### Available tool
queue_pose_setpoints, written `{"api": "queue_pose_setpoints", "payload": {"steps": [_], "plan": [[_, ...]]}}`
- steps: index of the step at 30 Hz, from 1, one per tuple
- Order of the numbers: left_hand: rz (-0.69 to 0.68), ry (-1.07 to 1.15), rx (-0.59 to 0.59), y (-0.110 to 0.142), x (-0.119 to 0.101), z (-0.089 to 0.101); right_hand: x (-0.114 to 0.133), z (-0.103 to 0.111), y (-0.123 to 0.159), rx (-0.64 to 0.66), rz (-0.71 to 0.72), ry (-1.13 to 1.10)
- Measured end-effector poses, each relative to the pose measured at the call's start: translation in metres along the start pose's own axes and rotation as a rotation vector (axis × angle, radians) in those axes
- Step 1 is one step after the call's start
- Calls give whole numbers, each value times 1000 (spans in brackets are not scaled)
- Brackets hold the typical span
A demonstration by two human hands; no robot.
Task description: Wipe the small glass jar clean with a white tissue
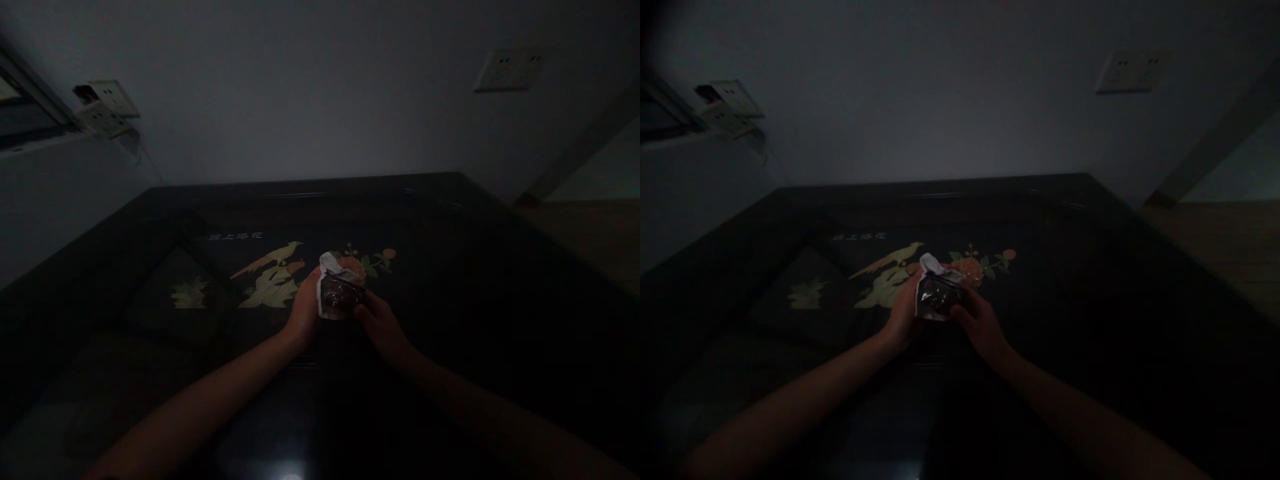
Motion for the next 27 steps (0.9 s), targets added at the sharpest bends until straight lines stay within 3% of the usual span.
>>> {"api": "queue_pose_setpoints", "payload": {"steps": [4,7,13,22,25,27], "plan": [[166,207,2,-1,10,-3,-3,-1,-1,14,2,-42],[147,168,10,-1,10,-2,-3,-2,-1,25,-3,-58],[-213,-297,31,4,-13,3,-3,-1,0,11,-18,-27],[-858,-861,419,19,-37,-13,-8,-2,3,-55,-44,22],[-951,-986,501,19,-39,-18,-7,-2,3,-69,-53,41],[-914,-958,492,19,-41,-18,-6,-1,2,-68,-53,28]]}}
Point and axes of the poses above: each hand's wrist, its own y-axis away from the middle knuckle, its own z-axis out of the back of the hand, x = y × z, the point moved 4 cm from there along -y, towards the middle knuckle, and after that the axes turned 5 degrees about -z, right-handed, at the moved point
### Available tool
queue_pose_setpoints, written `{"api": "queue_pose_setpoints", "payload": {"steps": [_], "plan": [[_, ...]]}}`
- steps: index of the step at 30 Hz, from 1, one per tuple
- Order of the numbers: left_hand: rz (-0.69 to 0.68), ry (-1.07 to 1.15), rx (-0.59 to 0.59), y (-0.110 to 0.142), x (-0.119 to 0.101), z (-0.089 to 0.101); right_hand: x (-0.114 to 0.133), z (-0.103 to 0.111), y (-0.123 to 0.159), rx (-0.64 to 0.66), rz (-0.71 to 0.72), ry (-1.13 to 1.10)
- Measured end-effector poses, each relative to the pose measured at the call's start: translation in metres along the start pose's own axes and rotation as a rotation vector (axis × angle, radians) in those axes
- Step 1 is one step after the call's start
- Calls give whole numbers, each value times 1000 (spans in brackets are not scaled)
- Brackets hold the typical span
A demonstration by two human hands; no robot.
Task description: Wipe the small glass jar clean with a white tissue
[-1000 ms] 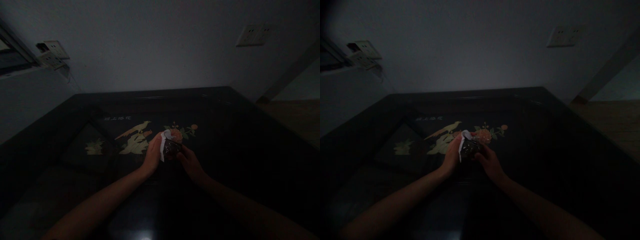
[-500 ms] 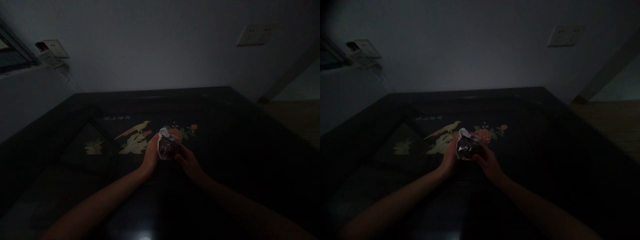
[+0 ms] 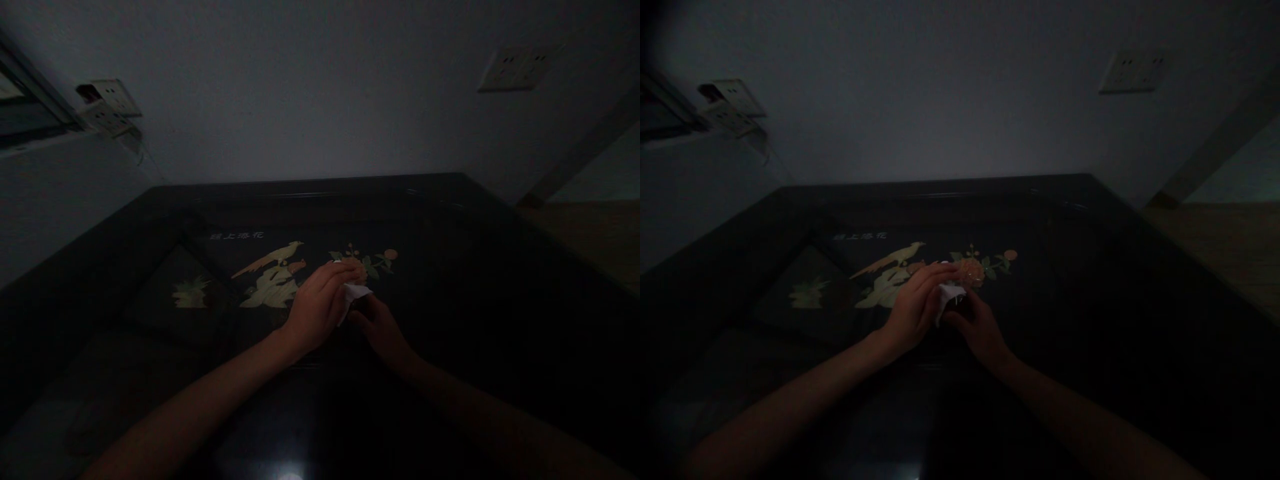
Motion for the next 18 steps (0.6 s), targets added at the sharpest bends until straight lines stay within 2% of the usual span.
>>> {"api": "queue_pose_setpoints", "payload": {"steps": [2,5,8,11,13,15,18], "plan": [[117,116,-59,0,2,1,0,1,-1,-3,-3,-32],[430,390,-195,4,13,-1,-1,2,-1,12,-13,-75],[734,697,-339,13,25,-12,-2,2,-1,39,2,-71],[941,1014,-483,20,32,-25,-2,2,-2,54,29,-82],[1046,1164,-534,22,33,-32,-3,1,-3,73,34,-104],[1098,1225,-559,22,33,-34,-4,0,-3,80,41,-125],[1053,1199,-558,21,32,-32,-3,-1,-3,77,49,-136]]}}
Point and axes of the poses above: each hand's wrist, its own y-axis away from the middle knuckle, its own z-axis out of the back of the hand, x = y × z, the point moved 4 cm from there along -y, towards the middle knuckle, and after that the axes turned 5 degrees about -z, right-handed, at the moved point
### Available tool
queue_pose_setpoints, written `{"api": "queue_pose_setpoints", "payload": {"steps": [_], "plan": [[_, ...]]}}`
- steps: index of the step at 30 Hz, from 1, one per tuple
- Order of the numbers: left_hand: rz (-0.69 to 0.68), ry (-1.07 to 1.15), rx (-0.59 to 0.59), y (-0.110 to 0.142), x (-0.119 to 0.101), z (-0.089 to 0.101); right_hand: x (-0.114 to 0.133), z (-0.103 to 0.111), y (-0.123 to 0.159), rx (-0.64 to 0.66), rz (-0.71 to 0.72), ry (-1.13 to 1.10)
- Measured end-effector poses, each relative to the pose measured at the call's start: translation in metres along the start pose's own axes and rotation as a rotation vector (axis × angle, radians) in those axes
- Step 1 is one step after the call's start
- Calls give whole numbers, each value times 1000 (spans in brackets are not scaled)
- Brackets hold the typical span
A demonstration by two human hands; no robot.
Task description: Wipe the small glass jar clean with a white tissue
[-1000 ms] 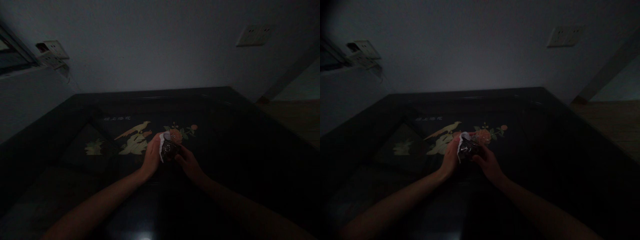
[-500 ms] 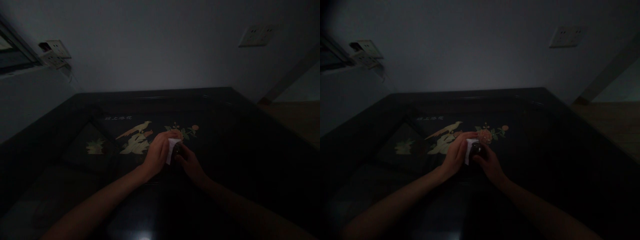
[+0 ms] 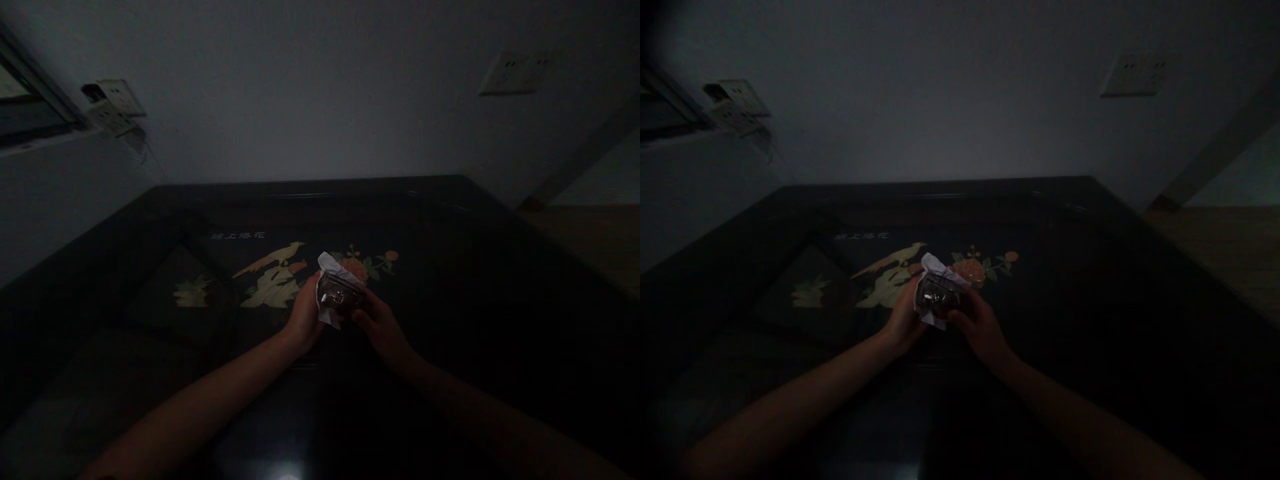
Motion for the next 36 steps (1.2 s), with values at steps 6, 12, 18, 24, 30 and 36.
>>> {"api": "queue_pose_setpoints", "payload": {"steps": [6,12,18,24,30,36], "plan": [[-341,-421,39,5,-17,3,1,0,1,-6,-10,17],[-726,-796,321,18,-31,-9,-2,2,4,-60,-17,35],[-1026,-1153,522,22,-35,-19,-4,2,6,-112,-22,98],[-786,-896,406,17,-38,-17,-3,3,3,-85,-47,43],[-177,-251,100,1,-12,-2,-1,3,1,-39,-49,-1],[72,45,64,-4,1,-2,3,0,-1,15,0,10]]}}
Point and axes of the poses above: each hand's wrist, its own y-axis away from the middle knuckle, its own z-axis out of the back of the hand, x = y × z, the point moved 4 cm from there along -y, towards the middle knuckle, and after that the axes turned 5 degrees about -z, right-handed, at the moved point
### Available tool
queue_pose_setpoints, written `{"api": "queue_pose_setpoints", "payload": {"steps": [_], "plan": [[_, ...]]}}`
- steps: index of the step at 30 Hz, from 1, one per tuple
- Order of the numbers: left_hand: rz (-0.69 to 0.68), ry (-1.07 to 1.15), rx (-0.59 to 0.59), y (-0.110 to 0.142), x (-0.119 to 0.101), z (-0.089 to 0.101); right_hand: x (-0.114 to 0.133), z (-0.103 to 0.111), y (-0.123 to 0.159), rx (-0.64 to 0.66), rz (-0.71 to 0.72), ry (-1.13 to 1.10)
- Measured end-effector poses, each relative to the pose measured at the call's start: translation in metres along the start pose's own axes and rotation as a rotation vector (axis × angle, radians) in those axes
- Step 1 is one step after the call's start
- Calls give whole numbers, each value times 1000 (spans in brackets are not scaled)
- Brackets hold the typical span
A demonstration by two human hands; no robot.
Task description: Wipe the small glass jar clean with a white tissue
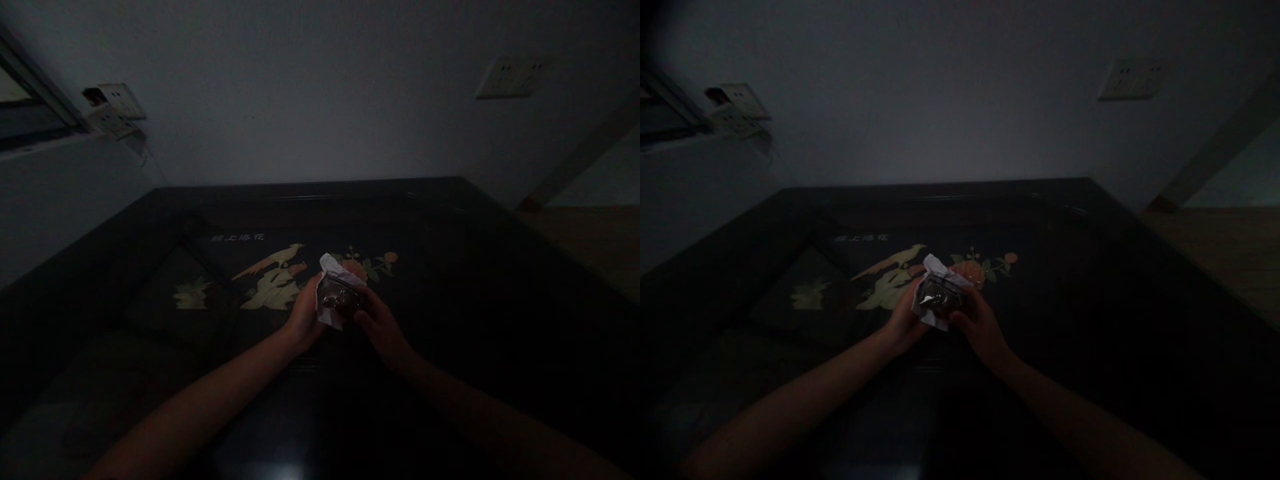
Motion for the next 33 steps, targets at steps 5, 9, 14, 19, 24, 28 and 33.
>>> {"api": "queue_pose_setpoints", "payload": {"steps": [5,9,14,19,24,28,33], "plan": [[-98,-84,-19,6,-5,-1,1,1,1,-13,-12,24],[-160,-172,-53,9,-7,0,0,1,2,-52,-58,31],[-135,-174,-40,8,-6,0,-3,0,0,-65,-113,-45],[-250,-320,36,9,-11,-2,-2,0,0,-82,-116,-58],[-649,-779,218,19,-27,-8,-1,0,2,-76,-79,-22],[-992,-1111,466,29,-33,-18,-3,-2,3,-114,-78,-21],[-883,-1010,386,27,-34,-18,-3,-2,3,-105,-82,-50]]}}
Point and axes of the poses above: each hand's wrist, its own y-axis away from the middle knuckle, its own z-axis out of the back of the hand, x = y × z, the point moved 4 cm from there along -y, towards the middle knuckle, and after that the axes turned 5 degrees about -z, right-handed, at the moved point
